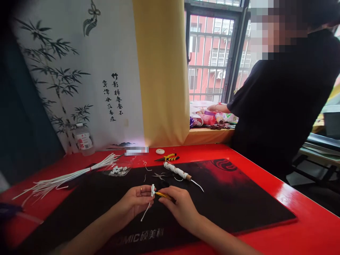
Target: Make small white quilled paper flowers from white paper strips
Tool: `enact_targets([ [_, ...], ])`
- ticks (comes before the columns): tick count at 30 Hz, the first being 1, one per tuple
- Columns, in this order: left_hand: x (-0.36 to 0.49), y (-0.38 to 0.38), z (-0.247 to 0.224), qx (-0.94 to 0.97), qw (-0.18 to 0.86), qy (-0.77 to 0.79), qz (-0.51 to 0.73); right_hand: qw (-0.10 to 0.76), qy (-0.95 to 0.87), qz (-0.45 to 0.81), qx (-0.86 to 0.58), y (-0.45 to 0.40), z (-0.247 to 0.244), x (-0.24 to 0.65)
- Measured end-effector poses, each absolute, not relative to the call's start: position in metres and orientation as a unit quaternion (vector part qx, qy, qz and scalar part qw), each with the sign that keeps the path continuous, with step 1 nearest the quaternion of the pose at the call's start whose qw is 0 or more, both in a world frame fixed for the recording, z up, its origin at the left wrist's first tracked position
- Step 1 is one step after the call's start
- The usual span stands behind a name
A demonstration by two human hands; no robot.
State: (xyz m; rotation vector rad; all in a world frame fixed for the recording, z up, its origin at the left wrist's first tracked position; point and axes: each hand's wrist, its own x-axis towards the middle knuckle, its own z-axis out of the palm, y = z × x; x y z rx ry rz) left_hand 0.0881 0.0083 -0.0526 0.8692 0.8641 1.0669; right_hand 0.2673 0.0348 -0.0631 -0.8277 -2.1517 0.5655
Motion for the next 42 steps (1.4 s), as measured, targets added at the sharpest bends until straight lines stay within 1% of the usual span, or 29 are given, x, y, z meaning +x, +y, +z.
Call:
enact_targets([
  [4,0.086,0.006,-0.05,0.399,0.691,0.382,0.466,0.382,-0.835,0.218,-0.332,0.036,-0.064,0.267],
  [13,0.078,0.005,-0.037,0.454,0.686,0.394,0.411,0.403,-0.845,0.168,-0.308,0.037,-0.063,0.273],
  [16,0.078,0.004,-0.035,0.475,0.673,0.397,0.405,0.398,-0.851,0.178,-0.294,0.037,-0.061,0.274],
  [20,0.079,0.002,-0.035,0.515,0.644,0.395,0.405,0.374,-0.855,0.222,-0.283,0.035,-0.059,0.275],
  [25,0.079,0.0,-0.033,0.562,0.618,0.385,0.392,0.318,-0.851,0.32,-0.27,0.037,-0.053,0.278],
  [30,0.078,0.0,-0.03,0.585,0.62,0.37,0.369,0.217,-0.808,0.496,-0.234,0.046,-0.05,0.281],
  [33,0.08,-0.002,-0.031,0.584,0.635,0.354,0.361,0.163,-0.753,0.606,-0.199,0.05,-0.051,0.282],
  [36,0.084,-0.005,-0.032,0.572,0.65,0.34,0.367,0.138,-0.683,0.698,-0.163,0.049,-0.055,0.28],
  [39,0.089,-0.007,-0.034,0.552,0.661,0.332,0.385,0.109,-0.603,0.781,-0.12,0.047,-0.061,0.278],
  [42,0.094,-0.008,-0.037,0.534,0.671,0.322,0.401,0.056,-0.527,0.845,-0.068,0.046,-0.068,0.276],
])
